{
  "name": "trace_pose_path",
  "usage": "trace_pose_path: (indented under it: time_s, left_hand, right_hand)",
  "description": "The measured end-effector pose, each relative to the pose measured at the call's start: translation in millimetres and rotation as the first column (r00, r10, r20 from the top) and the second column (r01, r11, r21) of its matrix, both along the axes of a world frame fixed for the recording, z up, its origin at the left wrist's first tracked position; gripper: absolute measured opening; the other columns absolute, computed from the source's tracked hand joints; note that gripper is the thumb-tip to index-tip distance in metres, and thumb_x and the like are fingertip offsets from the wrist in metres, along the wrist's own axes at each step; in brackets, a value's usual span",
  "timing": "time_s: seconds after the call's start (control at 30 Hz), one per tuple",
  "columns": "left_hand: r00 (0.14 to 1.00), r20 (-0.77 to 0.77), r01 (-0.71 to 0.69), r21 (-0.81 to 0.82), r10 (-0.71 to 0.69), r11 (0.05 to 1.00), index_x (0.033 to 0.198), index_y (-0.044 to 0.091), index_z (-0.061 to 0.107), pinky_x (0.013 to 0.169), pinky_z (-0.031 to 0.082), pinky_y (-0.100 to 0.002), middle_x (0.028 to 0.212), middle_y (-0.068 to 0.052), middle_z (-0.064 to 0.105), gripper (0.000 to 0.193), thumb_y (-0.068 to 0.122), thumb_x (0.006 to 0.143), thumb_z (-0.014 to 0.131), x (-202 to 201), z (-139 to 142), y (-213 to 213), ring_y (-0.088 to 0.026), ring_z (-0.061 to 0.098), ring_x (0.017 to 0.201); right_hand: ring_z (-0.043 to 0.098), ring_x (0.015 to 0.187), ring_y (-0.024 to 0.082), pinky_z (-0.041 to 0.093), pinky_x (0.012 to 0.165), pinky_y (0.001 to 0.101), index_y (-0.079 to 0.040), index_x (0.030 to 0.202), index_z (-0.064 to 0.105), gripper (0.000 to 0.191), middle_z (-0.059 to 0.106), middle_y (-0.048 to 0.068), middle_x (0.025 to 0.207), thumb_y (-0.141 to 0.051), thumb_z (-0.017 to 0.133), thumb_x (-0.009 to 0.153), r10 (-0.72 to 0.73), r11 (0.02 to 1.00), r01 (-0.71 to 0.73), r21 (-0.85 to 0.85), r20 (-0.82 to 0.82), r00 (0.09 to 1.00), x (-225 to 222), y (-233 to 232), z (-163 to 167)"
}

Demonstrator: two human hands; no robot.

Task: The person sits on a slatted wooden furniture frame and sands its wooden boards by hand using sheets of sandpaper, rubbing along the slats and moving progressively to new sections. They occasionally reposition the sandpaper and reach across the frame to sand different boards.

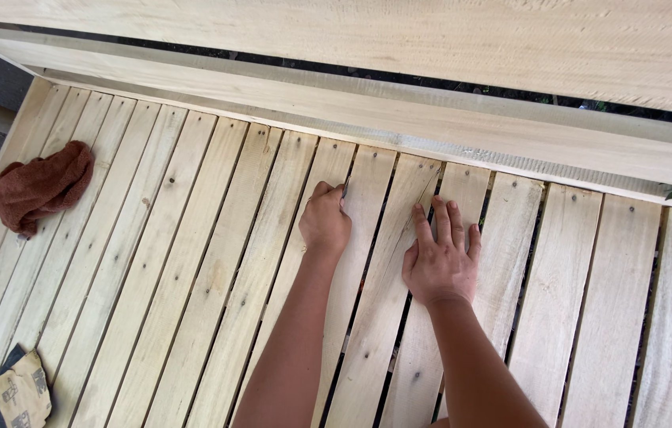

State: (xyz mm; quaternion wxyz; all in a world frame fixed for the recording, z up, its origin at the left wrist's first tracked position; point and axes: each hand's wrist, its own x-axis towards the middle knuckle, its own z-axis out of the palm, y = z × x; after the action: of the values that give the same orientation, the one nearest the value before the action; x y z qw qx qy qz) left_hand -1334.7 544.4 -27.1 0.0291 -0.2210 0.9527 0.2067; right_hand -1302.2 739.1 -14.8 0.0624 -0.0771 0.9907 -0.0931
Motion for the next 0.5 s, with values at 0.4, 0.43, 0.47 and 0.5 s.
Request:
trace_pose_path:
  time_s: [0.4,0.43,0.47,0.5]
  left_hand:
    - [1.000,0.000,0.021,0.012,-0.021,1.000,0.120,0.017,0.073,0.078,0.055,-0.040,0.111,-0.001,0.064,0.029,0.008,0.096,0.060,-6,5,-3,-0.023,0.067,0.097]
    - [0.999,-0.025,0.028,0.009,-0.028,1.000,0.120,0.017,0.073,0.077,0.055,-0.040,0.110,-0.001,0.065,0.029,0.007,0.097,0.060,0,5,-3,-0.024,0.067,0.096]
    - [0.998,0.058,0.024,0.016,-0.025,1.000,0.123,0.017,0.072,0.073,0.057,-0.036,0.109,-0.001,0.065,0.030,0.006,0.099,0.059,10,6,-3,-0.020,0.068,0.092]
    - [0.989,0.145,0.019,0.023,-0.023,1.000,0.125,0.017,0.070,0.069,0.059,-0.033,0.109,0.000,0.065,0.031,0.005,0.101,0.057,26,7,-3,-0.017,0.070,0.088]
  right_hand:
    - [0.021,0.154,0.021,0.015,0.123,0.0539,-0.029,0.155,0.039,0.067,0.026,0.002,0.166,-0.028,0.048,0.088,0.001,1.000,-0.001,-0.007,0.012,1.000,0,0,0]
    - [0.021,0.154,0.021,0.015,0.123,0.0538,-0.029,0.155,0.038,0.067,0.026,0.002,0.166,-0.028,0.048,0.088,0.003,1.000,-0.003,-0.006,0.004,1.000,0,0,0]
    - [0.021,0.154,0.021,0.015,0.123,0.0536,-0.029,0.155,0.038,0.068,0.026,0.002,0.166,-0.028,0.047,0.089,0.002,1.000,-0.002,-0.005,-0.007,1.000,0,0,0]
    - [0.021,0.154,0.021,0.015,0.123,0.0536,-0.029,0.155,0.037,0.067,0.026,0.003,0.166,-0.028,0.047,0.088,0.004,1.000,-0.004,-0.003,-0.004,1.000,0,0,0]
